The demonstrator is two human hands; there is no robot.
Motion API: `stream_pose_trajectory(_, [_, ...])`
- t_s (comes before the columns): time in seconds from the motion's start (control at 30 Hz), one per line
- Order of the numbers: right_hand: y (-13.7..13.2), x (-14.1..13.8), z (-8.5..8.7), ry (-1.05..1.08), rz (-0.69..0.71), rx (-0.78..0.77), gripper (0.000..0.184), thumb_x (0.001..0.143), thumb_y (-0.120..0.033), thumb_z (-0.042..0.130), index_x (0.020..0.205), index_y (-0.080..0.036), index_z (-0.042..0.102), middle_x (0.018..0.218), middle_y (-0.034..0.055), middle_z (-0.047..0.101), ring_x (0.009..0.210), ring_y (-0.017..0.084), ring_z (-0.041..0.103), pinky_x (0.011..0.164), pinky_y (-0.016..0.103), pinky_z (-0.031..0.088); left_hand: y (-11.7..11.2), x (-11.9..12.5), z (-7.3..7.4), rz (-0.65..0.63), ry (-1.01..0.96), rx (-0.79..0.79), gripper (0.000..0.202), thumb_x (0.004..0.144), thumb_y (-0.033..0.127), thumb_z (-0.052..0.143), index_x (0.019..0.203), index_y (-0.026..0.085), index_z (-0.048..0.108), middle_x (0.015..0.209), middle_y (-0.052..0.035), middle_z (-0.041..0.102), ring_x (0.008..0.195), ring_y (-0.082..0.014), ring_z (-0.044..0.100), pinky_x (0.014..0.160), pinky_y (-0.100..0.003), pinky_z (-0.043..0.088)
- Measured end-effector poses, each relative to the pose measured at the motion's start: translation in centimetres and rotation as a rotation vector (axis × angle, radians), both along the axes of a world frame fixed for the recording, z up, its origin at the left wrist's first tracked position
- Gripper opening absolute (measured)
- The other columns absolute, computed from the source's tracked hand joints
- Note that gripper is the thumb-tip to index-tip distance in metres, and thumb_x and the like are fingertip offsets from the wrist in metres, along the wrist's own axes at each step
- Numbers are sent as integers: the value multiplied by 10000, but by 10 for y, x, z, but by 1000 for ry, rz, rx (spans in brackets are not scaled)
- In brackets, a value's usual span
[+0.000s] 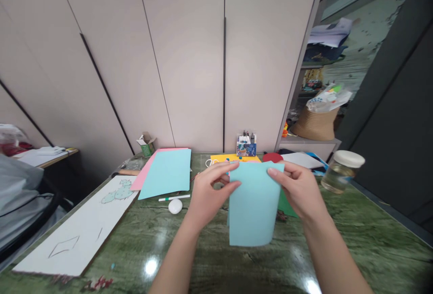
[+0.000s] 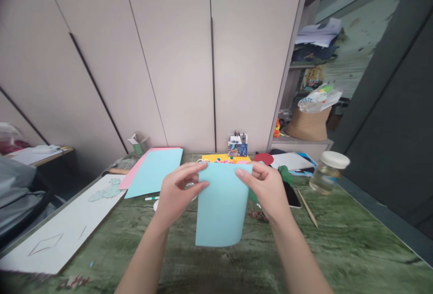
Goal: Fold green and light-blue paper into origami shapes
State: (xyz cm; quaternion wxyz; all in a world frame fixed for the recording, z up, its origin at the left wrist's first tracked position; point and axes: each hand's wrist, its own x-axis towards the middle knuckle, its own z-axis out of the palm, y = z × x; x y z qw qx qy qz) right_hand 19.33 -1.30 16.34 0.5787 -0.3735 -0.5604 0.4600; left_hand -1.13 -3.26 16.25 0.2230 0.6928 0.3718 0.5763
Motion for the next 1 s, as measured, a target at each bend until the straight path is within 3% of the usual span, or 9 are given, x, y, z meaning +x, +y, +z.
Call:
stream_pose_trajectory(0.53, [-3,2,-2,16,-21,-4,193,676,-367,737,723,-187,686,621,15,628,545,148,526,512,264,421,-6,0,5,22,82,130,263,766,172,660,1015,251,690,988,-38,683,718,-118,561,680,-261,515])
stream_pose_trajectory(0.77, [-2,2,-3,27,-21,-6,204,666,-363,744,716,-173,688,615,20,630,538,141,525,508,256,422,-6,-1,6,-27,64,82,360,747,128,664,1093,230,654,1062,-62,664,776,-126,585,643,-240,511])
stream_pose_trajectory(1.0, [-1,2,-3,11,-45,9,222,662,-379,742,698,-170,678,597,20,610,525,138,509,495,258,416,-6,-3,5,-28,87,36,415,744,125,669,1134,261,632,1098,-49,653,734,-104,586,715,-256,512])
